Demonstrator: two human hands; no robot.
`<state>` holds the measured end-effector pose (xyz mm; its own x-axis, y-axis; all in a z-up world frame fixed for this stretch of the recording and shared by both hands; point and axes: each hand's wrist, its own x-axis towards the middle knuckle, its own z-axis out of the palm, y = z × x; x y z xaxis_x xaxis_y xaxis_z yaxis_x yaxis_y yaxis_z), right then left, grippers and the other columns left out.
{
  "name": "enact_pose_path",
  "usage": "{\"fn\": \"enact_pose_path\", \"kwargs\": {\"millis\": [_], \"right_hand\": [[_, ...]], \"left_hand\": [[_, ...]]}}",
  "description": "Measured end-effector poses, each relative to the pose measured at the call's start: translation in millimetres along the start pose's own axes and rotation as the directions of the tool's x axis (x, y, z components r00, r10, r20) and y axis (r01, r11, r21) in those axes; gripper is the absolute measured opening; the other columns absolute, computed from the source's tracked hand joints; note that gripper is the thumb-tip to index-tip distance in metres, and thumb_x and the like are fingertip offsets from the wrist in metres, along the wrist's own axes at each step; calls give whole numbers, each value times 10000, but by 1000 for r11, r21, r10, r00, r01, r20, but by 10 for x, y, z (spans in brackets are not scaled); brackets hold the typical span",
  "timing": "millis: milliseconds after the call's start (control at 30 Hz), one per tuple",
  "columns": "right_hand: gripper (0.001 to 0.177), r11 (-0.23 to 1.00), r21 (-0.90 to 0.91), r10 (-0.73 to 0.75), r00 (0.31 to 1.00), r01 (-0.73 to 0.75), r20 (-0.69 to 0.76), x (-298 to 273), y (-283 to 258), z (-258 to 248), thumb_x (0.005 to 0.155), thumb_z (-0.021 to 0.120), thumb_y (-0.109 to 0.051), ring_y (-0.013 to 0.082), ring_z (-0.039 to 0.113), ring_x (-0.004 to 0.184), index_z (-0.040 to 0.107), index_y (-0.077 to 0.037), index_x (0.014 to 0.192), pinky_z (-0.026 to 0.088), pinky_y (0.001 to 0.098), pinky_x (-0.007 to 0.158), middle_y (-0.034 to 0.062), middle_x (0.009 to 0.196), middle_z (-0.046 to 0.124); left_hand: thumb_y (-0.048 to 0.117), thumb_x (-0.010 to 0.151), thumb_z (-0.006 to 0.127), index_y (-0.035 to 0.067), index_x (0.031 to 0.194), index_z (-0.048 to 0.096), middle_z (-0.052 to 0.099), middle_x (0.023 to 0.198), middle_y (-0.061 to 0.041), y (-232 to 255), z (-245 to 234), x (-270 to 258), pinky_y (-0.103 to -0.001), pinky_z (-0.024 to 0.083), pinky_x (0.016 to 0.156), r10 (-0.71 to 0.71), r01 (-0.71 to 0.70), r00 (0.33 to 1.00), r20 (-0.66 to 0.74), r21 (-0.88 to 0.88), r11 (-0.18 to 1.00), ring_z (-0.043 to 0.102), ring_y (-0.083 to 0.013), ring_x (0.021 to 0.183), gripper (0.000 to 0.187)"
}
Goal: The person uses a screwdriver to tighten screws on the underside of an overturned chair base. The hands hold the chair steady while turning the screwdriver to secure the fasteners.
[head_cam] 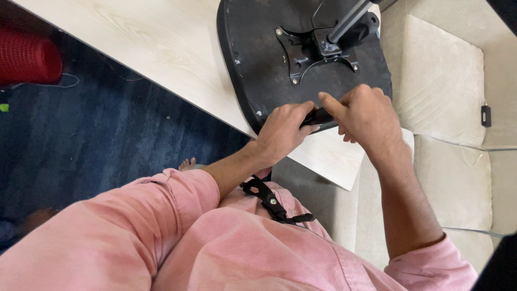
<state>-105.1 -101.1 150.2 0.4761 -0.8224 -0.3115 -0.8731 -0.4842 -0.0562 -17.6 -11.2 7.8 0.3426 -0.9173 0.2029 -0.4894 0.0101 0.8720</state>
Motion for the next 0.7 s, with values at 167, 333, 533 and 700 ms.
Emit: {"fn": "enact_pose_path", "kwargs": {"millis": [167,333,533,700], "right_hand": [[448,892,111,-444,896,439,24,-126,131,-45,899,719,-339,318,747,779,688,-43,1234,583,430,700,165,1020,746],[419,824,-7,-566,824,566,5,-175,284,26,923,679,-232,418,700,1019,654,-52,1300,552,493,835,213,1137,744],[398,909,-148,-370,919,389,137,-81,239,50,962,631,-347,452,707,965,680,-59,1231,547,532,860,251,964,752],[548,937,-174,-280,949,303,141,-39,142,75,1031,524,-490,469,716,909,759,1,967,554,548,840,278,893,736]], "left_hand": [[111,882,747,-9,1111,695,759,932,-191,-14,-42,-14,-433,592,774,113,-115,993,-26,-119,986,763,-333,877,264],[139,943,703,6,1118,692,750,901,-187,-85,-67,3,-438,574,759,25,13,983,183,-202,979,773,-324,832,220],[134,903,717,12,1177,674,738,1040,-206,-229,107,-67,-454,559,865,110,-97,992,61,-188,977,730,-362,961,303],[178,940,669,43,1174,677,750,1076,-172,-382,220,-103,-427,561,906,-85,113,986,142,-199,974,741,-329,1013,270]]}}
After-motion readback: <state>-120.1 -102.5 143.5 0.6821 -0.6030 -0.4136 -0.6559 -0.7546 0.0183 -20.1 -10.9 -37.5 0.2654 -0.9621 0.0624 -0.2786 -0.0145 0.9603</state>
